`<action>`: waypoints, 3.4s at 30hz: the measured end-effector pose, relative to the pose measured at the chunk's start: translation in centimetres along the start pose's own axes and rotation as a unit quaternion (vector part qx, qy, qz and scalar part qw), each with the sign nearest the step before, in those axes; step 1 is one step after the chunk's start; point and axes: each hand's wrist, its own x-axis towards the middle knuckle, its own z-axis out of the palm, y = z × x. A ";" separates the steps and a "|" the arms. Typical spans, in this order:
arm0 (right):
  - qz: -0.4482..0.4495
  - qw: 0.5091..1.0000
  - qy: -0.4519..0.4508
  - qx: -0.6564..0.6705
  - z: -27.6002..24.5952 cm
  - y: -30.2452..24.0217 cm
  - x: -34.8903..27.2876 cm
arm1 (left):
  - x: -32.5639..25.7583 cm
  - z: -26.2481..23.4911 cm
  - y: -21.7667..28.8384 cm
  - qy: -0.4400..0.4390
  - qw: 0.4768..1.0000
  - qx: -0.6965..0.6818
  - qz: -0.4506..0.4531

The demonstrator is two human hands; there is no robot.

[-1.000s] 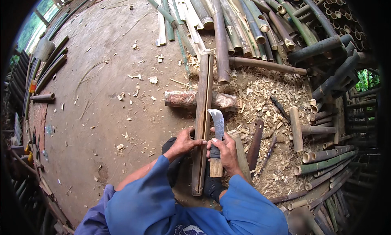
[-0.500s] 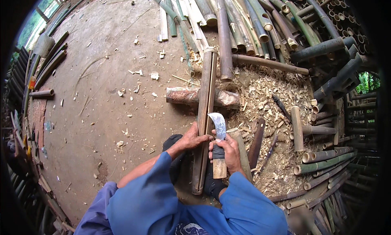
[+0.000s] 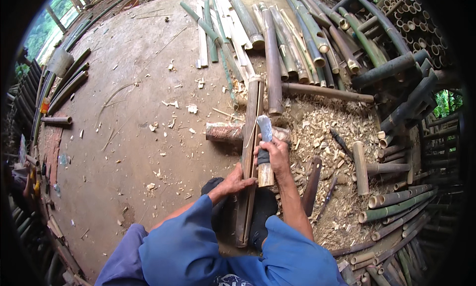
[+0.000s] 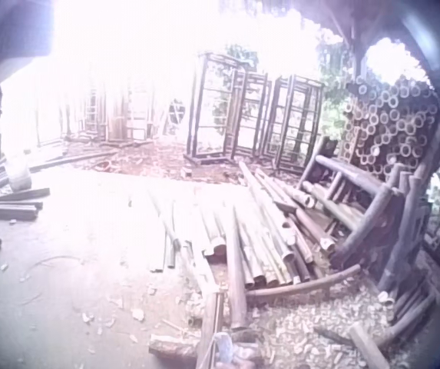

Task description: The person splits a bamboo pole lengthwise using a metal chisel and a wooden mallet. They then use a knife to further split and shape the bamboo sections. Finally, they use a saw to cut a piece of bamboo.

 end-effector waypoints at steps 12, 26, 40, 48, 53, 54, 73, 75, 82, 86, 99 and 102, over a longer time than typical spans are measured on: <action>-0.057 0.994 0.016 -0.092 0.4 -4.7 7.4 | -0.1 -0.4 2.2 0.007 0.994 0.058 -0.097; -0.042 0.997 -0.027 -0.060 0.0 -8.3 -0.2 | 0.1 -0.3 1.8 0.015 0.998 -0.028 -0.062; -0.160 0.832 0.022 -0.530 0.4 2.5 -11.8 | 0.6 0.4 3.5 0.117 0.981 0.089 -0.126; -0.130 0.783 0.014 -0.609 0.4 3.2 -12.7 | 0.5 1.2 4.4 0.138 0.967 0.143 -0.158; -0.097 0.808 0.024 -0.581 1.2 3.3 -12.2 | 0.6 1.2 6.8 0.109 0.952 0.157 -0.238; -0.097 0.813 0.034 -0.573 1.5 3.3 -12.0 | 0.7 1.3 6.8 0.108 0.952 0.165 -0.236; -0.094 0.887 0.084 -0.444 2.8 1.6 -8.7 | 0.9 1.8 6.3 0.142 0.945 0.226 -0.187; -0.102 0.888 0.082 -0.442 2.5 2.1 -8.9 | 0.9 1.7 6.1 0.156 0.940 0.225 -0.203; -0.099 0.895 0.082 -0.428 3.4 0.9 -10.2 | 0.6 1.9 5.5 0.148 0.946 0.222 -0.183; -0.125 0.901 0.088 -0.405 4.2 1.2 -9.2 | 0.2 1.3 4.4 0.162 0.945 0.238 -0.158; -0.166 0.882 0.102 -0.429 3.6 -0.8 -4.0 | 1.1 1.7 5.9 0.154 0.933 0.257 -0.201; -0.217 0.866 0.115 -0.436 3.1 -0.3 -1.5 | 1.2 1.9 6.6 0.151 0.931 0.255 -0.214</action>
